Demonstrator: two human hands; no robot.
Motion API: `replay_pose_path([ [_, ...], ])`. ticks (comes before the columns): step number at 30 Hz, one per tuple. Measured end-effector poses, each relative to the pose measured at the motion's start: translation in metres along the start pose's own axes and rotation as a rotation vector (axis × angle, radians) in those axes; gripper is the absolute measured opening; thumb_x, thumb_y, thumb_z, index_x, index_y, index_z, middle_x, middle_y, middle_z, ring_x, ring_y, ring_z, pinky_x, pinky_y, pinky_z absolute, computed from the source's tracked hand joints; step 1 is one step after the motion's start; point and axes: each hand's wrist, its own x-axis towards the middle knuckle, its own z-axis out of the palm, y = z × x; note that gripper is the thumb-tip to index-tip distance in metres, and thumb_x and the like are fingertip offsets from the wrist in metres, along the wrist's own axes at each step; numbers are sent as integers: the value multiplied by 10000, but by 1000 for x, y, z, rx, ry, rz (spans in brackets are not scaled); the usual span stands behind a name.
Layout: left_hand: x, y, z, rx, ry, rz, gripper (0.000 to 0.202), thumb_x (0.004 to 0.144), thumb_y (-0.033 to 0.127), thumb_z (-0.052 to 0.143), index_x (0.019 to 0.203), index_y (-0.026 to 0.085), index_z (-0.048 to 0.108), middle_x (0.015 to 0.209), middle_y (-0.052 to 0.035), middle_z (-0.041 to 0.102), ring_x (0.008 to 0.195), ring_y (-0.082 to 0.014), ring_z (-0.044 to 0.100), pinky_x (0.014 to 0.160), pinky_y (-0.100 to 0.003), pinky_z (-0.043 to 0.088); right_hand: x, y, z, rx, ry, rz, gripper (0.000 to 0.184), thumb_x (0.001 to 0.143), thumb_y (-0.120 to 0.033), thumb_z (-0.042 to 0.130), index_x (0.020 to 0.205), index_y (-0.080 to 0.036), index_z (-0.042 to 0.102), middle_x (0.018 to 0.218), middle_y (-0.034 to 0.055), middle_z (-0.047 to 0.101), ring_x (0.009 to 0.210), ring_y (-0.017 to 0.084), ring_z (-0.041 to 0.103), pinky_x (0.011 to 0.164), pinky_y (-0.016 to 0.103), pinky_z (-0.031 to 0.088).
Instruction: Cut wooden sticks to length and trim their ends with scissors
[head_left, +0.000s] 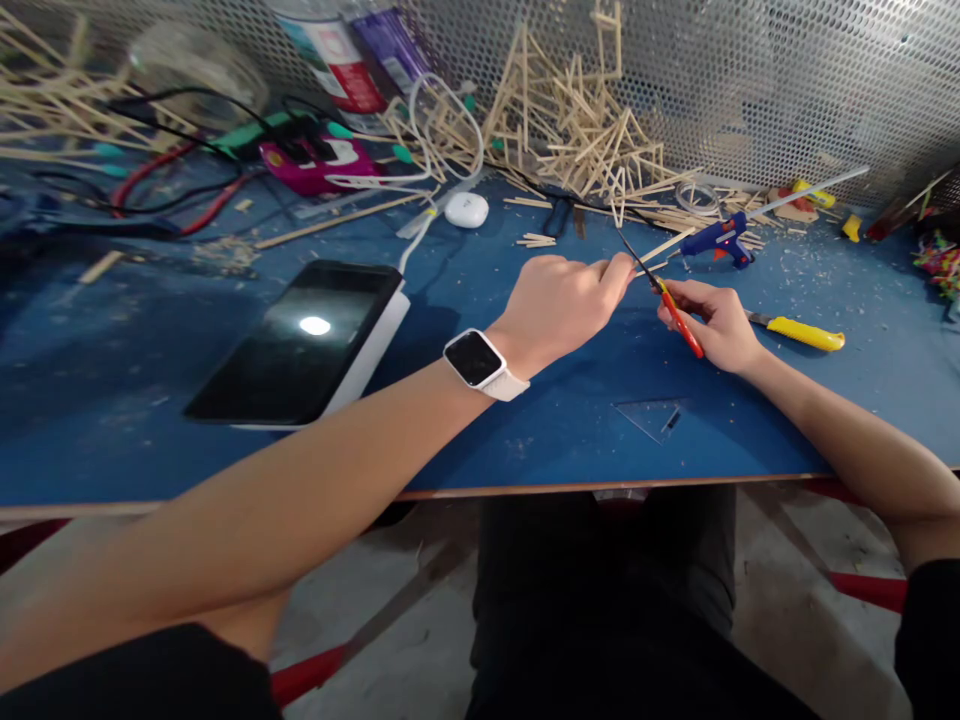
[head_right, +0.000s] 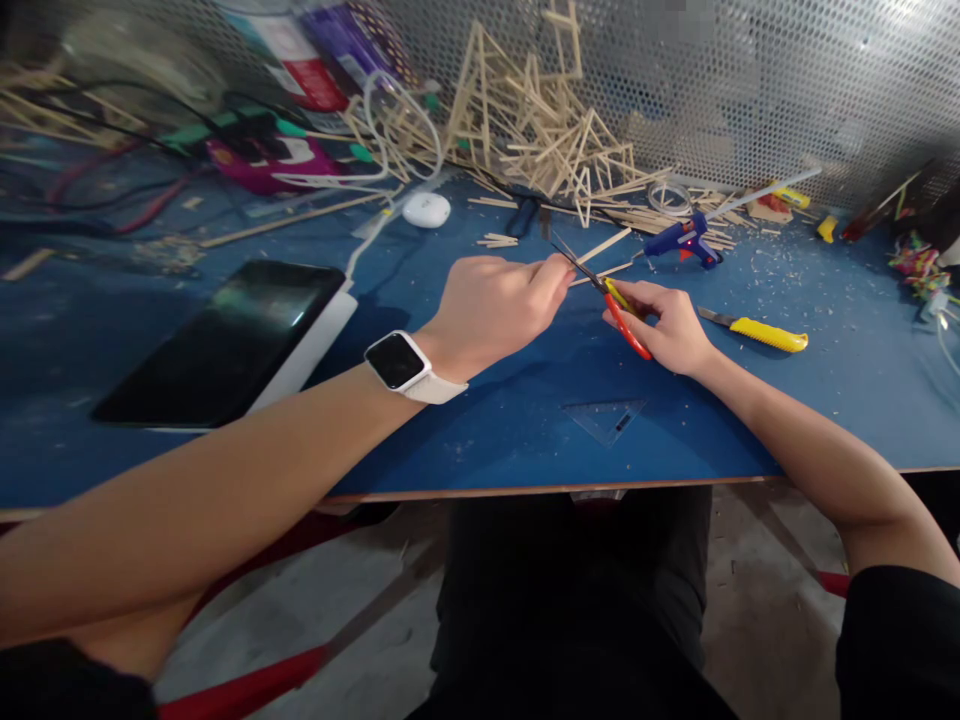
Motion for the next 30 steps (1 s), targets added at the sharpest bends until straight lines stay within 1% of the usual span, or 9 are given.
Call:
replay_pose_path([
  [3, 0, -1, 2, -90, 32, -18, 434, 1269, 461, 356, 925, 316, 578, 613, 47, 388, 575, -240, 234, 568, -427, 162, 0, 1, 0, 8, 2, 1, 578, 1051, -671, 836, 1402, -214, 882, 944, 36, 742, 807, 172, 621, 775, 351, 540],
  [6, 1, 0, 5, -338, 16, -73, 315, 1212, 441, 477, 954, 315, 606, 614, 56, 403, 548, -225, 264, 562, -403, 166, 0, 0, 1, 19, 2, -4, 576, 1043, -657, 849, 1384, -194, 888, 931, 32, 732, 793, 167, 613, 768, 352, 530],
  [10, 2, 1, 9, -682, -104, -128, 311, 1220, 373, 466, 1024, 241, 668, 631, 46, 496, 508, -177, 461, 535, -314, 353, -1, -4, 1, -7, 22, -40, 546, 1038, -645, 857, 1341, -194, 901, 897, 20, 720, 782, 163, 589, 778, 349, 527],
  [13, 1, -4, 10, -854, -185, -177, 373, 1243, 442, 468, 1049, 210, 685, 615, 49, 483, 490, -163, 461, 523, -288, 389, -2, -5, 1, -56, 50, -66, 524, 1040, -656, 843, 1306, -210, 911, 872, 14, 713, 776, 165, 559, 779, 346, 525],
  [15, 0, -7, 9, -651, -160, -158, 361, 1231, 415, 490, 1080, 197, 735, 656, 11, 567, 540, -180, 529, 567, -306, 386, -1, -5, 0, -85, 58, -67, 510, 1040, -645, 837, 1292, -208, 914, 866, 16, 711, 765, 166, 540, 774, 348, 520],
  [17, -1, -9, 8, -280, -107, -102, 369, 1224, 369, 474, 1149, 191, 789, 727, -39, 664, 607, -218, 593, 603, -344, 346, -1, -3, 0, -99, 61, -57, 505, 1039, -632, 834, 1296, -204, 912, 870, 19, 712, 758, 165, 529, 770, 351, 515],
  [20, -3, -6, 5, 37, -84, -62, 482, 1269, 409, 363, 1233, 230, 810, 758, -63, 706, 631, -255, 562, 615, -395, 286, -1, -4, 1, -68, 62, -46, 546, 1038, -662, 829, 1325, -203, 904, 879, 21, 707, 773, 169, 534, 772, 354, 518],
  [24, -3, 1, 0, -1, -57, -103, 515, 1274, 515, 287, 1162, 349, 762, 718, -20, 654, 632, -265, 457, 638, -422, 341, -1, -7, 3, -23, 66, -49, 595, 1015, -725, 848, 1312, -214, 909, 870, 18, 686, 794, 177, 545, 789, 363, 516],
  [30, 0, 4, -2, -199, -58, -198, 458, 1221, 570, 360, 1055, 357, 730, 666, -5, 549, 667, -270, 465, 724, -435, 456, -2, -7, 3, -15, 46, -25, 620, 1011, -739, 851, 1336, -213, 904, 896, 29, 706, 793, 176, 562, 778, 358, 521],
])
